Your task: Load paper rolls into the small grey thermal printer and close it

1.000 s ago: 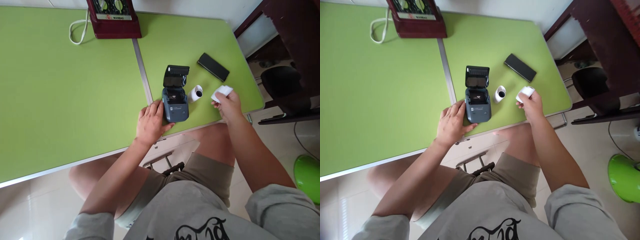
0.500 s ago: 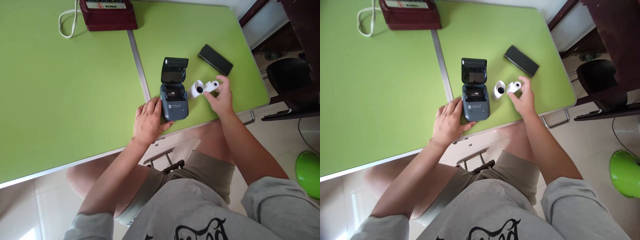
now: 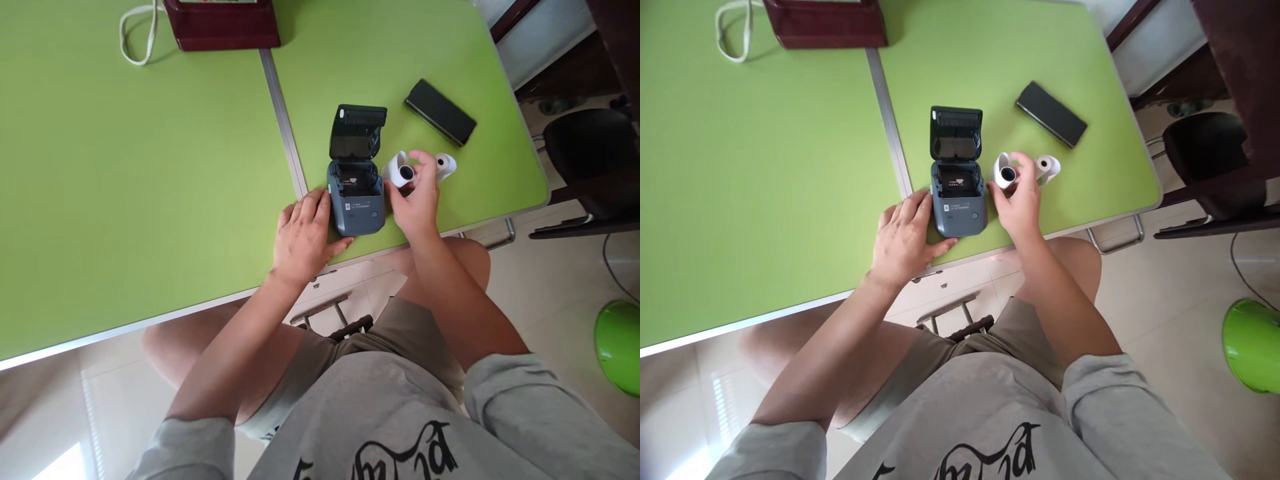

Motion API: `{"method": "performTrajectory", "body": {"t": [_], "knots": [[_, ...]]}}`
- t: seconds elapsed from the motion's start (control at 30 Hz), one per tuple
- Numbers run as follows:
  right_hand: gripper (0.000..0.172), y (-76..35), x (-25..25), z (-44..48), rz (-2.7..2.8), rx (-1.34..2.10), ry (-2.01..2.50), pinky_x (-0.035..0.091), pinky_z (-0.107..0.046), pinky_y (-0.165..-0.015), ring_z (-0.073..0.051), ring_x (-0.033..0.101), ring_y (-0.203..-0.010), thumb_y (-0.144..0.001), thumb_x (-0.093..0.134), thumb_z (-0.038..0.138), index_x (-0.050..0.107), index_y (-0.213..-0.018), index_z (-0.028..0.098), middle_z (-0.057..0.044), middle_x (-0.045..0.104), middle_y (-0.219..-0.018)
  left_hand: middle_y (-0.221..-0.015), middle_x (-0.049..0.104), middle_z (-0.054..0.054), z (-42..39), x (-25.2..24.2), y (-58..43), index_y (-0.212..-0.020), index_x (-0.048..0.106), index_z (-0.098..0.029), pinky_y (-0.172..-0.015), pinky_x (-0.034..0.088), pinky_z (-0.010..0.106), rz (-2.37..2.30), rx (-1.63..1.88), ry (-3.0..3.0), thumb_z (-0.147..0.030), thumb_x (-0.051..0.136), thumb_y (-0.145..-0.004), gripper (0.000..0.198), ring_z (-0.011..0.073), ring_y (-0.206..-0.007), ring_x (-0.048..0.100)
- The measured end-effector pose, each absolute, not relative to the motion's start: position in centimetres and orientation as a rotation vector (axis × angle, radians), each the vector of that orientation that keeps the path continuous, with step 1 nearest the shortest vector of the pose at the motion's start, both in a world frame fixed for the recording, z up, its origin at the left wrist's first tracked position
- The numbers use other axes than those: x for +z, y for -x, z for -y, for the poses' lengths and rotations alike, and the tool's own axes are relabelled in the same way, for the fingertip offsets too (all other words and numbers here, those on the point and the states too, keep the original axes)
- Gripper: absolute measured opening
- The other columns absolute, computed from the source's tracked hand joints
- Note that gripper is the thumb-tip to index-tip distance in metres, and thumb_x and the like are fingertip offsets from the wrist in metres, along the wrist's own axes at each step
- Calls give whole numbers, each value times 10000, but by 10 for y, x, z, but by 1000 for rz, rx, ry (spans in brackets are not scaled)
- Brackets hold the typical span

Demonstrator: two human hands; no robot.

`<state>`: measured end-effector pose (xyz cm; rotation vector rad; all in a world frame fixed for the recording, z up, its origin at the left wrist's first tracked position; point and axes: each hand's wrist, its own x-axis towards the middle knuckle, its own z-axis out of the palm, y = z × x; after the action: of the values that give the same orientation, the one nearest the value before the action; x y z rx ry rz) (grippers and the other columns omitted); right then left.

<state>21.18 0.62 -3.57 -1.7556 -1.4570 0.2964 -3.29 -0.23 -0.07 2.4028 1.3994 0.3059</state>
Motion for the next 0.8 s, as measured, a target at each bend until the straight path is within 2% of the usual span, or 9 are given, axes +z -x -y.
{"method": "performTrajectory", "body": {"t": [0.1, 0.2, 0.27, 0.37, 0.47, 0.53, 0.63, 0.7, 0.8], "knots": [[567, -215, -35, -5, 1479, 393, 1657, 523, -543, -1061, -291, 689, -1157, -847, 578, 274, 431, -1395, 277, -112, 666, -1232, -1615, 505, 181, 3, 1, 32, -1575, 437, -117, -1215, 383, 458, -1409, 293, -2403, -518, 756, -891, 855, 361, -1465, 513], [446, -214, -32, -4, 1577, 314, 1674, 474, -543, -1142, -295, 648, -1223, -807, 573, 223, 566, -1253, 242, -120, 657, -1249, -1617, 503, 181, 3, 1, 32, -1574, 439, -105, -1218, 379, 456, -1413, 294, -2405, -515, 766, -886, 866, 363, -1468, 509], [377, -213, -31, -6, 1593, 220, 1727, 419, -568, -1194, -317, 607, -1274, -821, 606, 260, 609, -1197, 228, -137, 632, -1264, -1616, 505, 179, 3, 0, 32, -1576, 441, -120, -1218, 383, 461, -1410, 300, -2407, -512, 769, -883, 861, 363, -1471, 506], [457, -213, -35, -10, 1543, 222, 1754, 432, -589, -1166, -327, 607, -1270, -861, 641, 344, 562, -1299, 237, -144, 616, -1300, -1613, 507, 183, 3, -1, 32, -1579, 438, -134, -1213, 392, 479, -1411, 309, -2404, -520, 759, -888, 854, 368, -1467, 511], [602, -214, -39, -11, 1531, 294, 1757, 506, -552, -1076, -287, 663, -1156, -873, 599, 301, 430, -1450, 272, -116, 647, -1271, -1618, 498, 191, 3, 0, 32, -1580, 435, -112, -1217, 388, 479, -1412, 302, -2402, -524, 743, -899, 854, 367, -1469, 510], [580, -215, -39, -10, 1578, 271, 1763, 498, -544, -1098, -285, 659, -1180, -868, 561, 264, 447, -1437, 266, -119, 651, -1288, -1621, 493, 196, 3, 0, 32, -1578, 437, -99, -1220, 384, 475, -1408, 294, -2403, -522, 741, -902, 854, 367, -1472, 508], [461, -214, -37, -11, 1642, 178, 1770, 432, -545, -1188, -308, 602, -1310, -878, 564, 286, 552, -1336, 239, -145, 627, -1356, -1619, 494, 200, 2, 0, 32, -1577, 436, -110, -1219, 388, 490, -1397, 297, -2404, -528, 735, -904, 846, 370, -1473, 509], [481, -212, -36, -12, 1625, 164, 1772, 439, -540, -1186, -301, 601, -1322, -894, 569, 304, 534, -1371, 251, -137, 628, -1379, -1619, 493, 200, 2, -1, 33, -1577, 435, -126, -1220, 388, 499, -1389, 306, -2404, -530, 724, -910, 832, 370, -1474, 510], [544, -211, -35, -11, 1609, 230, 1751, 505, -501, -1121, -262, 656, -1244, -898, 520, 244, 458, -1439, 265, -108, 663, -1362, -1617, 496, 201, 3, -1, 33, -1576, 435, -128, -1226, 382, 493, -1387, 305, -2399, -528, 718, -915, 822, 366, -1478, 508]]}}
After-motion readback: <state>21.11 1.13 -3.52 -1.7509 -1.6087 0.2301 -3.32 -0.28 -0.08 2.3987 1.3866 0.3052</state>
